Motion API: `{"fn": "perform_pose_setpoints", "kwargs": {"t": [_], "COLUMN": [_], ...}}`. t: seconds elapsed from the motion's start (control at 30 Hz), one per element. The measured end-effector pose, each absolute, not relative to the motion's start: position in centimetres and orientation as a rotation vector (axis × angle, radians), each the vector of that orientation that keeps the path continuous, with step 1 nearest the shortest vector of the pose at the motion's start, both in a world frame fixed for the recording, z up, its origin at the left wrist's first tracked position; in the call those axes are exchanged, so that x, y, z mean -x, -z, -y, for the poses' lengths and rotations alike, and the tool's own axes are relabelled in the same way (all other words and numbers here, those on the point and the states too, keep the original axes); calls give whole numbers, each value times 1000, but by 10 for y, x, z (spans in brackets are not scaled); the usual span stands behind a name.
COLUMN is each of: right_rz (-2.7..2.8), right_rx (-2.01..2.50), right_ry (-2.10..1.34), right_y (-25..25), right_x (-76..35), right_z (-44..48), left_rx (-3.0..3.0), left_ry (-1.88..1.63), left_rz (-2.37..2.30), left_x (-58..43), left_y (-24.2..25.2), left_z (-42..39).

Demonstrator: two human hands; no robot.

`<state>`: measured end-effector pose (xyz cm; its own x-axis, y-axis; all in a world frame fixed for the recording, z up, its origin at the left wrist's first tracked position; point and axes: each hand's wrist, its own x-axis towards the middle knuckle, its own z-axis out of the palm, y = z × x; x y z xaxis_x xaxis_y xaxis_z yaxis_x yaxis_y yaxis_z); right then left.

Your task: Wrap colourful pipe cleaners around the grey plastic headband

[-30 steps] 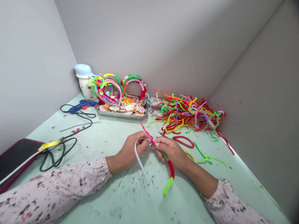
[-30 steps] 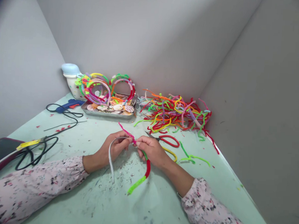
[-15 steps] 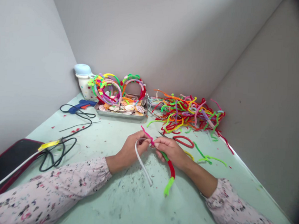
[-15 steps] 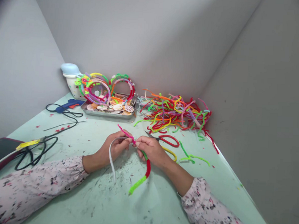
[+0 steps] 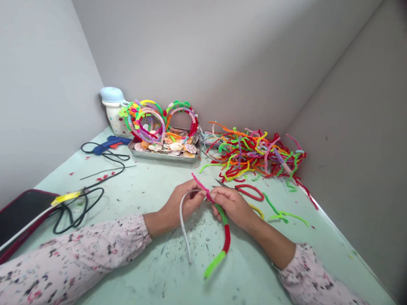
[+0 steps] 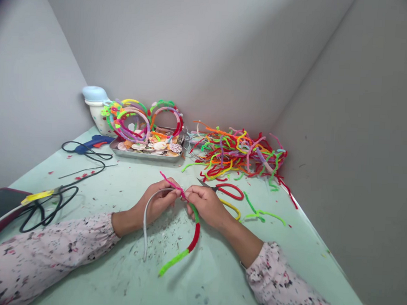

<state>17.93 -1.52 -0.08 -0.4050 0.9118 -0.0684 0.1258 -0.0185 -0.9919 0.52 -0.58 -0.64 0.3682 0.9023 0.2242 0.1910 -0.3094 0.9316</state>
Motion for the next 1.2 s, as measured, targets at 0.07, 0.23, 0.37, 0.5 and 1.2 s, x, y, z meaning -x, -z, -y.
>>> {"fn": "perform_pose_setpoints", "kwargs": {"t": [0.07,0.23,0.37,0.5,1.2], "right_rz": [1588,1567,1545,1540,1570], "right_rx": [1105,1099,1082,1049,1042], "right_ry": [-1507,-1535,-1562,-1582,-1589], "right_y": [0,-1,1,2,2], "right_x": [-179,-180,-181,-181,-181], "right_z": [15,14,14,14,13], "left_rx": [-1770,-1773,-1727,-1718,-1727], "left_ry": [-1001,-1009,-1030,-1029,-1023], "left_rz": [-963,-981,-1000,-1020,-1052], "left_x": [-5,-5,-5,-4,-3], "left_y": [6,8,10,9,8], "left_z": [6,6,5,4,5]}}
